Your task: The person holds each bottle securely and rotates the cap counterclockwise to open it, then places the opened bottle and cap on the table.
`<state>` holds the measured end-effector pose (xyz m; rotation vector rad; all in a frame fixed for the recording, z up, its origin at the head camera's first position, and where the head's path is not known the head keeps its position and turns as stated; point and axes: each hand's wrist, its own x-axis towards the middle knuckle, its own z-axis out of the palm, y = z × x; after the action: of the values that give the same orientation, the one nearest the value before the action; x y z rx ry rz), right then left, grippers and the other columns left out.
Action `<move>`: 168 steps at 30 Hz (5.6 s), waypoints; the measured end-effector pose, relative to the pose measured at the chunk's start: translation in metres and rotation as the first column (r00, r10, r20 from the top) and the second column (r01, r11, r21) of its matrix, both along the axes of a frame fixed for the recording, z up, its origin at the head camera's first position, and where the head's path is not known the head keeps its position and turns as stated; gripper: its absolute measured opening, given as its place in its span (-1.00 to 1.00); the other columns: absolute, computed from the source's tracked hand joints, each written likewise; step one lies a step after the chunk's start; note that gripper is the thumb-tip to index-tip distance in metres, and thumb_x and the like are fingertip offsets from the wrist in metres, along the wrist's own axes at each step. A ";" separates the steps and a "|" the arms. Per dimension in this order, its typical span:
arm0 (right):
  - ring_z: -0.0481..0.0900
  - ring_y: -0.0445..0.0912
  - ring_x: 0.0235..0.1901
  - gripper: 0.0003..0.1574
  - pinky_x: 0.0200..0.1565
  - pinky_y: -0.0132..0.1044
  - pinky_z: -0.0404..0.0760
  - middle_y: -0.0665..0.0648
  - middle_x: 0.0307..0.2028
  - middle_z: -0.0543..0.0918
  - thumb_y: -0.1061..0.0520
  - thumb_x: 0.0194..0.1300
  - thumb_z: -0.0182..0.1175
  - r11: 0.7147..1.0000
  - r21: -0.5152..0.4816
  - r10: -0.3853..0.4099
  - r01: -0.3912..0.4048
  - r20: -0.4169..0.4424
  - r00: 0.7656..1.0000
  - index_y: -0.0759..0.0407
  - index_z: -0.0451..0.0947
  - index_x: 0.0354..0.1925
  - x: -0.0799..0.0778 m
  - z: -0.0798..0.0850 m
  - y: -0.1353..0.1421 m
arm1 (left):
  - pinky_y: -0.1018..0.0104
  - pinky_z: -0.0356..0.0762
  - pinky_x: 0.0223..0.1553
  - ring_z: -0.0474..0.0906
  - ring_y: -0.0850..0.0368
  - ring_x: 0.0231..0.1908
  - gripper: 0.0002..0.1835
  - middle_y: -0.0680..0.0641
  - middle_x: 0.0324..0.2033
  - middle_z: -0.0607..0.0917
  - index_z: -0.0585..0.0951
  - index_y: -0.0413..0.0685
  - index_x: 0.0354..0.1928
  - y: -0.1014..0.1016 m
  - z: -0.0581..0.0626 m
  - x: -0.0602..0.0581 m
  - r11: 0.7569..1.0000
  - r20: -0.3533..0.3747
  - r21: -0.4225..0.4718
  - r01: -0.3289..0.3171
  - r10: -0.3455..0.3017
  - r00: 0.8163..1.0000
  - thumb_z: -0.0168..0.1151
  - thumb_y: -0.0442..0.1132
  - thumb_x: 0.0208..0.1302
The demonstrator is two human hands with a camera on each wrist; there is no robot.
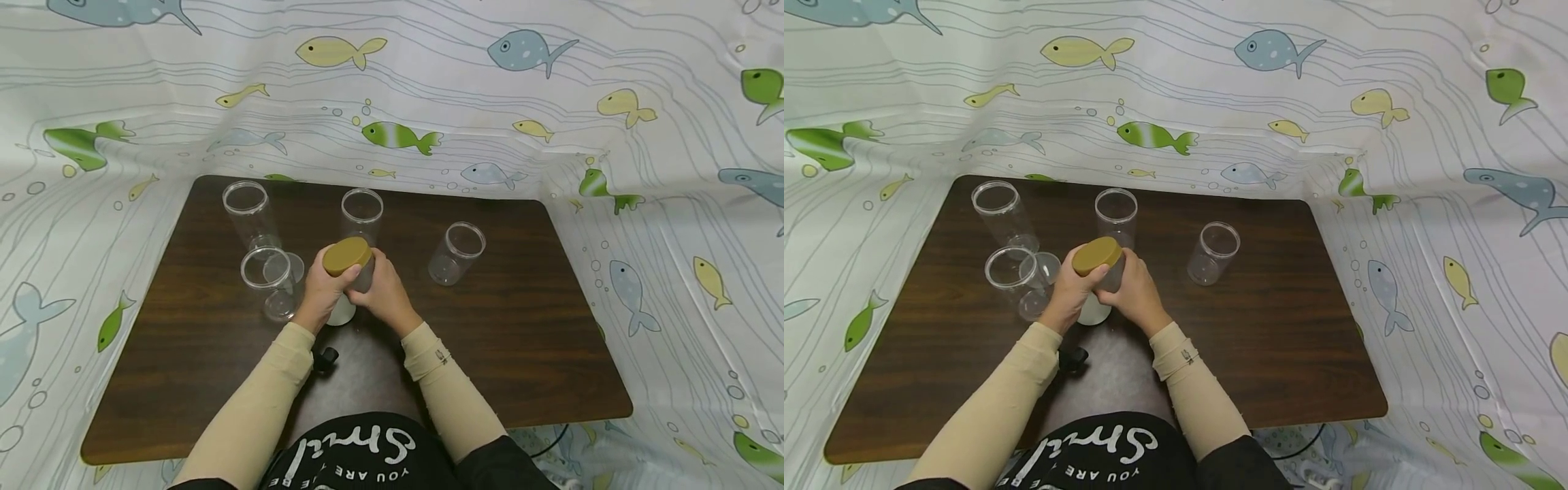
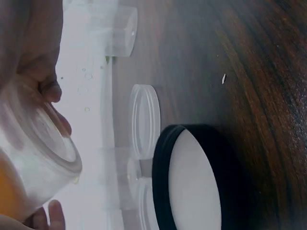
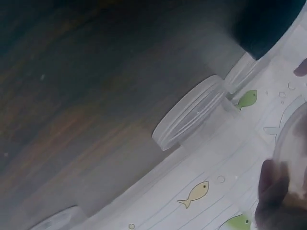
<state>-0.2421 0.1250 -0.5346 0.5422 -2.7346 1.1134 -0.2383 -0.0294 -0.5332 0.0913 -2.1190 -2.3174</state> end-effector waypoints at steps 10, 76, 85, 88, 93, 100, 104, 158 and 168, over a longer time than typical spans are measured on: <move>0.52 0.14 0.13 0.13 0.15 0.03 0.54 0.34 0.22 0.48 -0.04 0.12 0.52 0.998 -0.057 0.045 -0.040 0.079 0.996 0.36 0.14 0.42 -0.006 0.002 0.010 | 0.20 0.42 0.16 0.42 0.00 0.14 -0.14 -0.17 0.23 0.47 0.27 -0.13 0.47 0.001 0.000 0.000 0.997 0.034 0.053 0.050 -0.052 0.998 0.48 -0.10 0.21; 0.48 0.01 0.16 0.11 0.23 -0.11 0.45 0.24 0.21 0.47 -0.18 0.18 0.45 0.852 -0.381 0.489 -0.359 0.336 0.805 0.23 0.15 0.47 -0.014 0.002 0.047 | 0.37 0.43 0.07 0.43 0.12 0.07 0.10 -0.01 0.20 0.51 0.26 -0.22 0.43 -0.007 -0.020 -0.001 0.832 -0.238 0.346 0.433 -0.369 0.898 0.63 0.14 -0.05; 0.52 0.11 0.18 0.16 0.19 0.00 0.50 0.31 0.30 0.45 -0.06 0.15 0.47 0.989 -0.078 0.140 -0.126 0.205 0.969 0.28 0.09 0.49 -0.010 -0.007 0.026 | 0.28 0.46 0.13 0.45 0.04 0.12 -0.20 -0.12 0.20 0.48 0.28 -0.13 0.43 0.016 0.002 0.003 0.984 0.089 0.177 0.006 -0.023 0.996 0.47 -0.15 0.24; 0.50 0.12 0.20 0.18 0.22 0.01 0.48 0.31 0.30 0.45 -0.10 0.13 0.51 0.997 -0.009 0.071 -0.071 0.164 0.984 0.29 0.11 0.48 -0.009 -0.009 0.021 | 0.19 0.45 0.17 0.47 -0.01 0.14 -0.16 -0.16 0.21 0.50 0.31 -0.14 0.41 0.019 0.004 0.002 0.991 0.114 0.122 -0.050 0.036 0.993 0.52 -0.08 0.18; 0.47 0.12 0.22 0.21 0.23 0.03 0.47 0.32 0.32 0.42 -0.08 0.13 0.53 0.996 -0.023 0.094 -0.091 0.188 0.978 0.30 0.08 0.49 -0.009 -0.009 0.023 | 0.13 0.42 0.22 0.44 -0.02 0.17 -0.17 -0.15 0.23 0.49 0.31 -0.14 0.44 0.015 0.001 0.006 0.996 0.120 0.080 -0.048 0.038 0.992 0.49 -0.07 0.22; 0.53 0.08 0.15 0.07 0.18 -0.01 0.52 0.26 0.26 0.47 0.03 0.24 0.45 0.923 -0.312 0.309 -0.225 0.256 0.916 0.22 0.11 0.52 -0.018 -0.002 0.045 | 0.19 0.27 0.33 0.33 0.03 0.26 0.15 -0.19 0.31 0.40 0.19 -0.20 0.53 0.009 0.000 0.004 0.951 -0.080 0.246 0.186 -0.171 0.982 0.54 0.20 0.04; 0.51 0.04 0.15 0.21 0.19 -0.08 0.50 0.30 0.21 0.48 -0.34 0.21 0.40 0.817 -0.474 0.493 -0.329 0.277 0.825 0.27 0.12 0.50 -0.020 0.003 0.056 | 0.32 0.30 0.30 0.24 0.06 0.37 0.39 -0.25 0.49 0.22 0.09 -0.19 0.58 0.001 0.000 -0.001 0.883 -0.171 0.328 0.335 -0.294 0.941 0.51 0.38 -0.22; 0.57 -0.12 0.06 0.65 0.15 -0.19 0.52 0.07 0.07 0.60 -0.67 -0.08 0.33 0.631 -0.695 0.745 -0.346 0.417 0.520 0.68 0.12 0.34 -0.006 0.003 0.059 | 0.31 0.48 0.11 0.48 0.11 0.10 0.11 -0.04 0.22 0.54 0.32 -0.12 0.43 -0.014 -0.018 0.002 0.676 -0.335 0.294 0.676 -0.589 0.735 0.43 0.43 -0.02; 0.55 -0.06 0.06 0.43 0.14 -0.20 0.52 0.26 0.14 0.55 -0.57 0.02 0.38 0.749 -0.592 0.607 -0.299 0.431 0.667 0.46 0.21 0.39 -0.010 0.001 0.054 | 0.35 0.46 -0.05 0.41 0.06 -0.05 0.01 -0.12 0.06 0.44 0.22 -0.29 0.45 -0.013 -0.009 0.004 0.870 -0.114 0.168 0.464 -0.450 0.886 0.46 0.19 0.19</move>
<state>-0.2521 0.1795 -0.5337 0.9958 -2.6413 2.3980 -0.2339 -0.0420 -0.5421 -0.5501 -2.0529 -2.7167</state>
